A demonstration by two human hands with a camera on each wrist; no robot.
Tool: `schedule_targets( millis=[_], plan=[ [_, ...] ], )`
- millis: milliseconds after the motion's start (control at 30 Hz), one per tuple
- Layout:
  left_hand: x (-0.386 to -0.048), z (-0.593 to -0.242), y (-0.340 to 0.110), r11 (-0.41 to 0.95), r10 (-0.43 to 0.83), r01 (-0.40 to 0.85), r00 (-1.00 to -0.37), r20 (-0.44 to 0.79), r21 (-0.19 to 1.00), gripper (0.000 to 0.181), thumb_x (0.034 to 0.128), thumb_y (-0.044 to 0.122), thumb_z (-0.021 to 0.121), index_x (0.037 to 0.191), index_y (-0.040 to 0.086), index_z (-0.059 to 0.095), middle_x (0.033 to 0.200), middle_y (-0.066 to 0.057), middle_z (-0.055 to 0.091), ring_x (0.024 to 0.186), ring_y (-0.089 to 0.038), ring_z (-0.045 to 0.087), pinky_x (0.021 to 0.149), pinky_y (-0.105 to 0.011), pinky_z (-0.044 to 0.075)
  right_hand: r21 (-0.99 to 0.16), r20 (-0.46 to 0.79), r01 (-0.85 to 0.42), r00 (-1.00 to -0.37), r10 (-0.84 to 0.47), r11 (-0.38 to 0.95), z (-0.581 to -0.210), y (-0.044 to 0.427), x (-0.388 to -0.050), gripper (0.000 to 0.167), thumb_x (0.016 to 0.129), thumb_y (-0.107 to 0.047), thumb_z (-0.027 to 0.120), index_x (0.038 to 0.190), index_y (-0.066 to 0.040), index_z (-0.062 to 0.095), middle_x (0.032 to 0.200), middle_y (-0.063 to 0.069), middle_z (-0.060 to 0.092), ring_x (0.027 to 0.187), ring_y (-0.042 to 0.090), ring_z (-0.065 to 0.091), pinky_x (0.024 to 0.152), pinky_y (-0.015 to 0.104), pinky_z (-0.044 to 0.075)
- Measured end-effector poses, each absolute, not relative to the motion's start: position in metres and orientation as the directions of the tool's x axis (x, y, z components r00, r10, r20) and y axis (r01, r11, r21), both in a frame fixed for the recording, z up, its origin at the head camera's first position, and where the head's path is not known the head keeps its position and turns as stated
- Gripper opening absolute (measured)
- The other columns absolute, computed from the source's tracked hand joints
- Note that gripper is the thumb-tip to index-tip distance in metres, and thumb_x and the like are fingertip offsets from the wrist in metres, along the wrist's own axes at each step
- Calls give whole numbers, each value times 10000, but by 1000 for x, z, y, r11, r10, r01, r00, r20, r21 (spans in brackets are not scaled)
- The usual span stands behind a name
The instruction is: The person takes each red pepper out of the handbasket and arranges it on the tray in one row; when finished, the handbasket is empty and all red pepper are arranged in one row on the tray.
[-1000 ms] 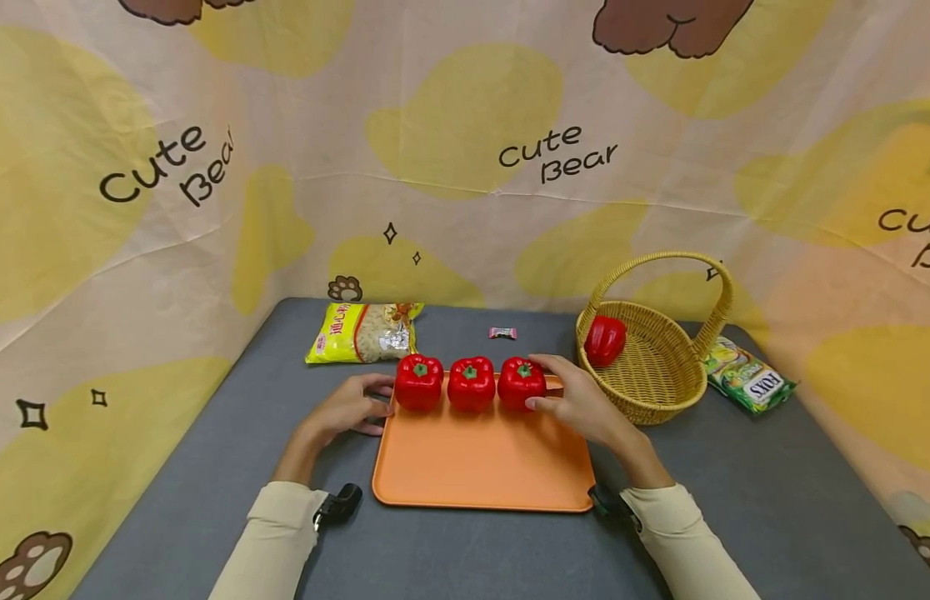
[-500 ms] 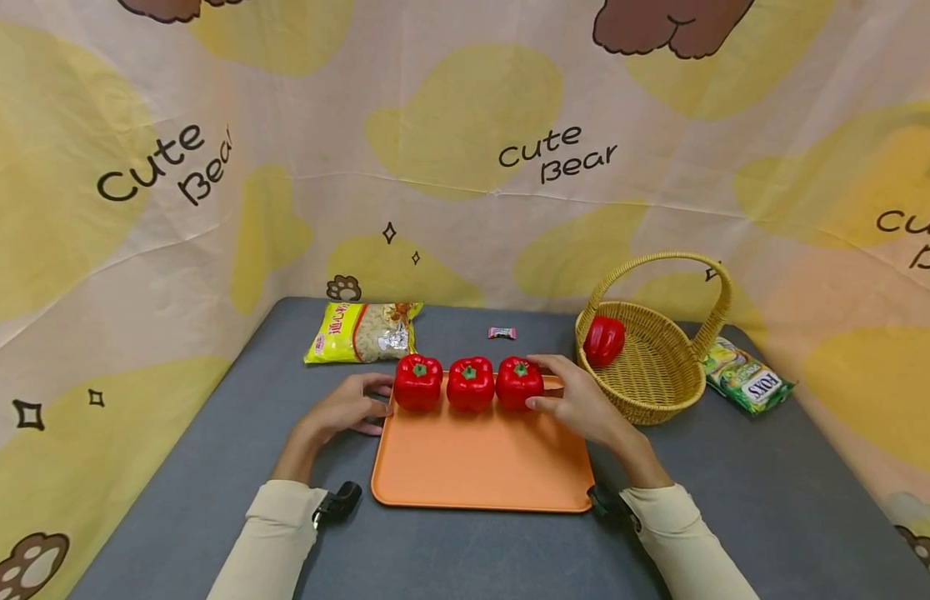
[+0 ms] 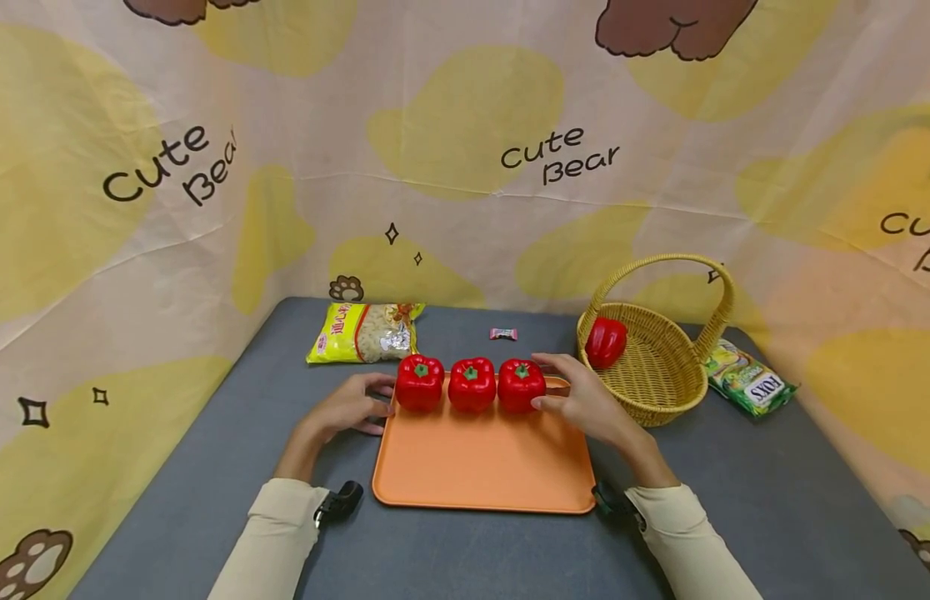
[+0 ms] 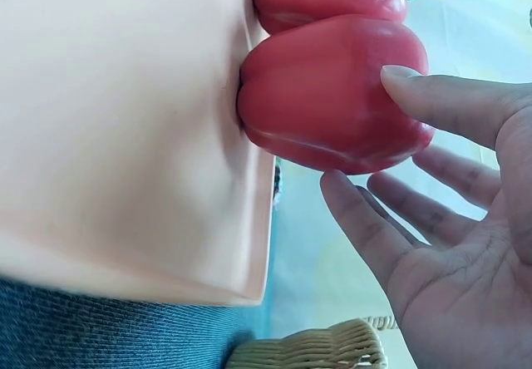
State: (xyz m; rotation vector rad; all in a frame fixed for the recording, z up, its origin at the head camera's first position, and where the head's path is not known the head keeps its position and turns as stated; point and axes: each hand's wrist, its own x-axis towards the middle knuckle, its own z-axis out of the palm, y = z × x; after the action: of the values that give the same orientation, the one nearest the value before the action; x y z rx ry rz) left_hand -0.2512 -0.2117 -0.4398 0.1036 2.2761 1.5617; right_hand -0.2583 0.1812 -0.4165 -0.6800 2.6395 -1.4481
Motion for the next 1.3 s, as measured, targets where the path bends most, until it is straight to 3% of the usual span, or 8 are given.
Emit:
schedule_targets(
  millis=[233, 567, 900, 967, 1067, 1167, 1300],
  plan=[
    [-252, -447, -213, 379, 251, -162, -930, -269, 911, 603, 949, 29, 637, 1527, -48, 483, 1394, -251, 536, 1018, -253, 683, 772, -404, 673, -821, 165, -360, -892, -421, 443, -419, 180, -259, 633, 889, 6, 808, 1476, 2, 570, 1418, 198, 575, 1260, 395, 660, 1019, 468, 594],
    [-250, -445, -212, 372, 261, -150, -930, -258, 916, 615, 954, 38, 634, 1536, -62, 463, 1394, -258, 533, 1016, -252, 683, 780, -412, 672, -808, 204, -380, -897, -392, 450, -414, 184, -258, 670, 880, -52, 839, 1488, 6, 562, 1436, 223, 583, 1332, 450, 585, 1061, 606, 537],
    [-251, -445, -213, 377, 245, -167, -931, -272, 911, 602, 952, 45, 645, 1525, -46, 486, 1396, -252, 546, 1027, -259, 688, 784, -406, 672, -750, 265, -411, -905, -333, 518, -394, 210, -256, 617, 918, -127, 830, 1480, -46, 588, 1413, 178, 605, 1314, 415, 586, 988, 552, 598],
    [-252, -445, -213, 382, 239, -169, -932, -274, 909, 599, 950, 42, 638, 1525, -36, 491, 1397, -244, 549, 1025, -257, 688, 785, -403, 672, -737, 286, -421, -903, -321, 529, -388, 219, -255, 596, 927, -126, 822, 1471, -39, 594, 1393, 188, 611, 1290, 418, 598, 979, 509, 613],
    [-253, -446, -214, 392, 236, -167, -932, -274, 905, 602, 949, 38, 627, 1529, -40, 483, 1401, -248, 545, 1018, -253, 688, 787, -404, 671, -701, 315, -433, -901, -299, 567, -378, 232, -256, 551, 945, -147, 809, 1451, -48, 614, 1342, 193, 639, 1224, 396, 623, 932, 313, 627],
    [-255, -446, -214, 393, 233, -171, -932, -277, 903, 604, 949, 39, 624, 1532, -34, 482, 1404, -242, 545, 1013, -245, 686, 787, -399, 671, -675, 329, -431, -902, -278, 599, -369, 246, -257, 523, 962, -158, 792, 1442, -37, 621, 1308, 207, 656, 1162, 359, 632, 869, 140, 565],
    [-256, -445, -213, 386, 238, -165, -933, -271, 908, 601, 951, 50, 639, 1527, -35, 490, 1398, -242, 549, 1017, -246, 686, 786, -398, 671, -647, 319, -406, -913, -254, 646, -358, 264, -263, 518, 986, -205, 770, 1453, -45, 614, 1339, 201, 662, 1181, 334, 631, 861, 106, 518]
  ],
)
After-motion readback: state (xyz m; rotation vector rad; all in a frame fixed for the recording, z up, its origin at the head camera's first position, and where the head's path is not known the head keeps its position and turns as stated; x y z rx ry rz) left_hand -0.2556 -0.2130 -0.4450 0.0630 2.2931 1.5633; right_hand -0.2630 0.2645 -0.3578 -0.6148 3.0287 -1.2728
